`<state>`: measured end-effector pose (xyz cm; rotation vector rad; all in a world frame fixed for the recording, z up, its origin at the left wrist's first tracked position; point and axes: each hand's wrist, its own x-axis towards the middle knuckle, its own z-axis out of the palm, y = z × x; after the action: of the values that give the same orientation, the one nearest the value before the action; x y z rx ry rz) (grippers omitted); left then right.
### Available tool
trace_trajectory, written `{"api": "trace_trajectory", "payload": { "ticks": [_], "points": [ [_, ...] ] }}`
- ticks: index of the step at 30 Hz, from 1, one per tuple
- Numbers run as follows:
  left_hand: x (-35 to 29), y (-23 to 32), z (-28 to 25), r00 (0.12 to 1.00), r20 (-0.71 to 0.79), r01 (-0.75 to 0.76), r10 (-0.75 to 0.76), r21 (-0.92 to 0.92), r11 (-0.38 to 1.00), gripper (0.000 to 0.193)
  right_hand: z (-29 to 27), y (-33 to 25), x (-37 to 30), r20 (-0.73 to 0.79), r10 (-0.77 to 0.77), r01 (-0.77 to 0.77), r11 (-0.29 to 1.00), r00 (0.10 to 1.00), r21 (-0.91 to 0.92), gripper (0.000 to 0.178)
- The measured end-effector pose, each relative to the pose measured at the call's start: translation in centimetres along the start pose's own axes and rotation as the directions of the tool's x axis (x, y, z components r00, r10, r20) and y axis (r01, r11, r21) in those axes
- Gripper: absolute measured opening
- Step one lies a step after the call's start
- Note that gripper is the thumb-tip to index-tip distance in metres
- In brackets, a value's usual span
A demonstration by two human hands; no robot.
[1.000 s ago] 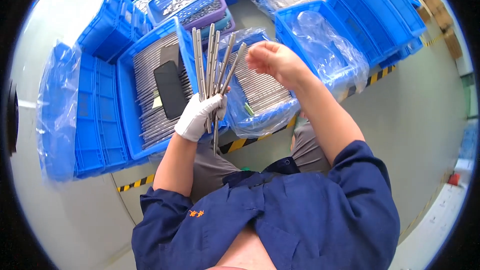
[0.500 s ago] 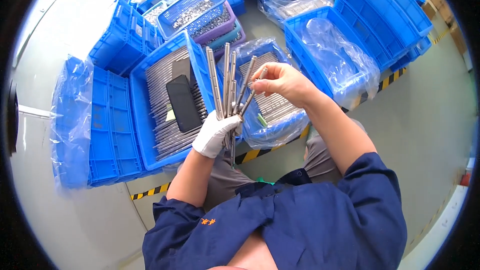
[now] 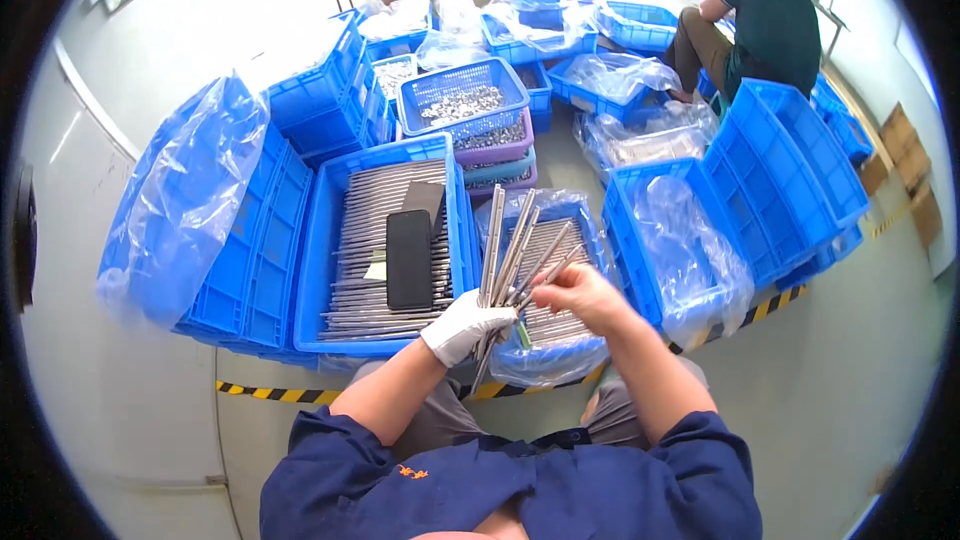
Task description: Inspecting metal rods for defects and sorting them into blue plastic crates.
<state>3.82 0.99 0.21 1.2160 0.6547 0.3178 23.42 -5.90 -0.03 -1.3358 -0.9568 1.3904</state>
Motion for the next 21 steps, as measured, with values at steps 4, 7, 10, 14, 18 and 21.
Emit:
{"api": "trace_trajectory", "payload": {
  "ticks": [4, 7, 10, 14, 18, 21],
  "points": [
    [0.3, -0.5, -0.5, 0.999, -0.043, 0.0, -0.002, -0.049, 0.999, 0.026, 1.2, 0.5, 0.2, 0.052, -0.057, 0.053, 0.995, 0.997, 0.079, 0.02],
    [0.3, -0.5, -0.7, 0.997, -0.073, 0.002, -0.005, -0.054, 0.999, 0.027, 0.0, -0.4, 0.5, -0.123, -0.054, 0.072, 0.987, 0.991, 0.14, 0.018],
    [0.2, -0.5, -0.5, 0.999, -0.036, -0.032, 0.029, -0.088, 0.996, 0.021, -0.4, -0.4, 0.8, -0.224, 0.018, 0.017, 0.988, 0.975, 0.154, 0.014],
    [0.2, -0.5, 0.0, 0.992, -0.061, -0.11, 0.108, -0.04, 0.993, 0.021, 1.8, 1.4, 0.8, 0.063, 0.097, -0.106, 0.979, 0.993, 0.171, 0.015],
    [0.2, -0.3, -0.4, 0.987, -0.119, -0.105, 0.103, -0.009, 0.994, 0.021, 0.9, 0.9, 0.8, -0.066, 0.029, -0.015, 0.981, 0.997, 0.196, 0.019],
    [0.3, 0.1, -1.1, 0.992, -0.091, -0.089, 0.083, -0.057, 0.994, 0.021, 0.1, 0.2, 0.5, 0.037, 0.124, -0.128, 0.981, 0.992, 0.147, 0.021]
  ]
}}
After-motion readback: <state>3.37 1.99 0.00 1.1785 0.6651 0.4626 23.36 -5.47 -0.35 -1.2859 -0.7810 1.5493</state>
